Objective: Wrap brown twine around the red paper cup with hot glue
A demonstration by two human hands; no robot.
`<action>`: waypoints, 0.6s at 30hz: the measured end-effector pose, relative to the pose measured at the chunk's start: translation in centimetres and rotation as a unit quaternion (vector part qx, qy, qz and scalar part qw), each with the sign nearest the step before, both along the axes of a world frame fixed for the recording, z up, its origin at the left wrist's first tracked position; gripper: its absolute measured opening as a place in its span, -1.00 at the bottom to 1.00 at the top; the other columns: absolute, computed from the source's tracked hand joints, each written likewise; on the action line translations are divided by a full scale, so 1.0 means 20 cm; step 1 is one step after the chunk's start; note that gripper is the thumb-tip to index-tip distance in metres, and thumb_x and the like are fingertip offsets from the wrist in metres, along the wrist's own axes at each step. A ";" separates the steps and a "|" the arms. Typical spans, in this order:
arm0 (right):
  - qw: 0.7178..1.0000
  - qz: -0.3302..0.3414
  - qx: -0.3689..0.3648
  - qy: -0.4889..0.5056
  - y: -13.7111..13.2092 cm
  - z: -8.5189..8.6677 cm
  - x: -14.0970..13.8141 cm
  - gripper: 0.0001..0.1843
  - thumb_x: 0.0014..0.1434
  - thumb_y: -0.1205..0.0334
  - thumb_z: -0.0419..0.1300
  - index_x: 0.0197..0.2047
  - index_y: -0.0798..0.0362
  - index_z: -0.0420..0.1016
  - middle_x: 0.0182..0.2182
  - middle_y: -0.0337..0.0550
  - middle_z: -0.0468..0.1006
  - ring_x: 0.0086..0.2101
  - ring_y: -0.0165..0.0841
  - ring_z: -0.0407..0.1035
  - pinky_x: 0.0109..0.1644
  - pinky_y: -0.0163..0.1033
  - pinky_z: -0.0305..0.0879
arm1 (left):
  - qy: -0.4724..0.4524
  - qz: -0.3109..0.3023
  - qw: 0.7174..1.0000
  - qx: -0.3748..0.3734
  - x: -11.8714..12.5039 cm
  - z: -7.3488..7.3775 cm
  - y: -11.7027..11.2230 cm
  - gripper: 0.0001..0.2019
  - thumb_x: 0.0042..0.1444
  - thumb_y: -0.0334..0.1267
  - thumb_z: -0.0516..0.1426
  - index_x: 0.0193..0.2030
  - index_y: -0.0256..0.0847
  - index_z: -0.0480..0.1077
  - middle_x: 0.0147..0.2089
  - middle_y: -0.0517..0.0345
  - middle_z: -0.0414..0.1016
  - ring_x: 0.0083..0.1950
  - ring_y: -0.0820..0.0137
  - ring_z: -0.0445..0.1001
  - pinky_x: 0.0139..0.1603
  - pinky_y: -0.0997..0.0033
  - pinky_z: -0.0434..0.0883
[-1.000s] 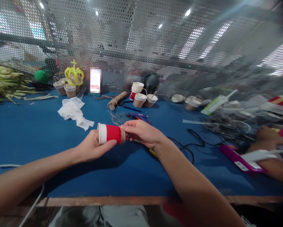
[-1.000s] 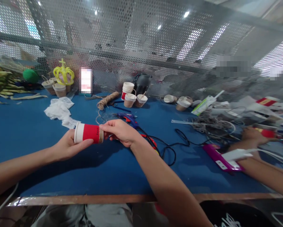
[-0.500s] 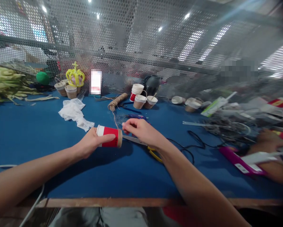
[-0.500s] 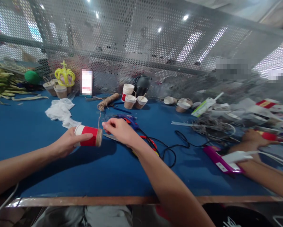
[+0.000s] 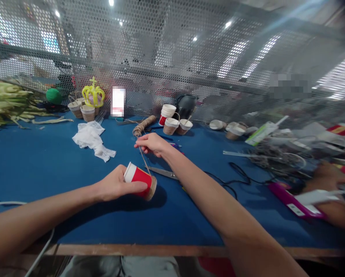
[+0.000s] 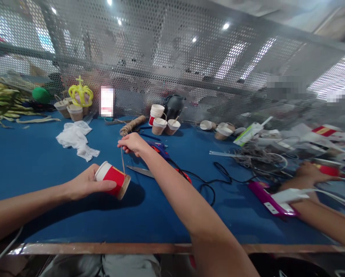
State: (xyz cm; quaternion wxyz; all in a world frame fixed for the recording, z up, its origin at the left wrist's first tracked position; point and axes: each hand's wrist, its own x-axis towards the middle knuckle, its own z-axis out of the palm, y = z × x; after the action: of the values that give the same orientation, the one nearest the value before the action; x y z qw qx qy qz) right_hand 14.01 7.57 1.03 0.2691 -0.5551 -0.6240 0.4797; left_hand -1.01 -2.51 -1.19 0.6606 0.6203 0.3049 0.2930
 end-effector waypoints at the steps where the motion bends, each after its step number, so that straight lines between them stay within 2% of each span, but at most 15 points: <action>1: 1.000 0.011 -0.005 0.003 0.01 0.00 -0.03 -0.87 0.03 0.44 0.11 -0.53 0.18 0.40 -0.60 -0.19 0.48 -0.73 -0.62 0.05 -0.71 -0.46 0.02 | 0.002 -0.007 1.000 -0.005 0.00 0.01 0.00 -0.75 -0.11 -0.14 0.22 -0.50 -0.34 0.43 -0.55 0.18 0.39 -0.54 0.54 0.25 -0.52 0.58 0.24; 5: 0.993 0.110 -0.044 0.015 -0.08 0.06 -0.12 -0.88 -0.06 0.51 0.15 -0.41 0.18 0.46 -0.61 -0.24 0.49 -0.68 -0.57 0.22 -0.64 -0.46 0.16 | 0.012 -0.058 0.998 -0.015 -0.01 0.03 -0.02 -0.79 -0.10 -0.19 0.22 -0.54 -0.33 0.40 -0.62 0.28 0.29 -0.58 0.59 0.14 -0.57 0.61 0.17; 8: 0.962 0.256 -0.092 0.028 -0.15 0.11 -0.16 -0.89 -0.06 0.47 0.18 -0.39 0.17 0.49 -0.56 -0.22 0.53 -0.61 -0.56 0.31 -0.52 -0.43 0.27 | 0.007 -0.095 0.995 -0.015 -0.01 0.02 -0.03 -0.78 -0.11 -0.16 0.21 -0.49 -0.32 0.42 -0.60 0.26 0.31 -0.56 0.56 0.17 -0.56 0.60 0.18; 10: 0.953 0.295 -0.070 0.012 -0.16 0.13 -0.18 -0.86 -0.01 0.42 0.16 -0.32 0.17 0.48 -0.50 -0.20 0.55 -0.56 -0.55 0.35 -0.44 -0.42 0.31 | 0.010 -0.107 0.994 -0.019 -0.01 0.02 -0.04 -0.75 -0.12 -0.13 0.22 -0.46 -0.33 0.43 -0.58 0.23 0.34 -0.54 0.54 0.20 -0.53 0.58 0.21; 12: 0.969 0.246 -0.009 -0.034 -0.14 0.12 -0.19 -0.78 0.03 0.42 0.13 -0.20 0.18 0.45 -0.47 -0.17 0.56 -0.52 -0.50 0.39 -0.41 -0.40 0.34 | 0.006 -0.106 0.994 -0.033 -0.01 0.02 -0.04 -0.73 -0.13 -0.11 0.23 -0.45 -0.33 0.44 -0.56 0.22 0.36 -0.53 0.53 0.23 -0.51 0.57 0.23; 14: 0.981 0.168 0.049 -0.083 -0.10 0.11 -0.18 -0.70 0.03 0.47 0.11 -0.12 0.18 0.42 -0.56 -0.20 0.53 -0.58 -0.47 0.37 -0.47 -0.38 0.31 | -0.016 -0.084 0.995 -0.058 -0.01 0.02 -0.03 -0.72 -0.16 -0.10 0.25 -0.46 -0.34 0.44 -0.55 0.20 0.39 -0.52 0.53 0.26 -0.48 0.56 0.24; 16: 0.983 0.117 0.085 -0.112 -0.09 0.11 -0.14 -0.73 0.02 0.50 0.09 -0.17 0.16 0.43 -0.63 -0.23 0.48 -0.65 -0.48 0.29 -0.55 -0.38 0.24 | -0.048 -0.040 0.995 -0.083 0.00 0.01 -0.02 -0.71 -0.19 -0.10 0.26 -0.49 -0.34 0.44 -0.55 0.20 0.41 -0.52 0.52 0.28 -0.47 0.56 0.25; 18: 0.982 0.079 0.122 -0.125 -0.11 0.13 -0.08 -0.86 0.05 0.44 0.08 -0.33 0.14 0.44 -0.59 -0.19 0.47 -0.66 -0.51 0.25 -0.59 -0.39 0.18 | -0.075 0.014 0.992 -0.096 0.00 0.00 0.00 -0.72 -0.20 -0.10 0.27 -0.51 -0.33 0.44 -0.57 0.21 0.41 -0.53 0.53 0.28 -0.48 0.57 0.23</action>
State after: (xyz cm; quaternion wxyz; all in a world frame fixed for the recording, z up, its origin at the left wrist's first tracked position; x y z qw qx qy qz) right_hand 12.34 5.35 3.70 0.2160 -0.5228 -0.7481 0.3469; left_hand -1.04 -2.53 -1.25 0.7339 0.5262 0.2900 0.3169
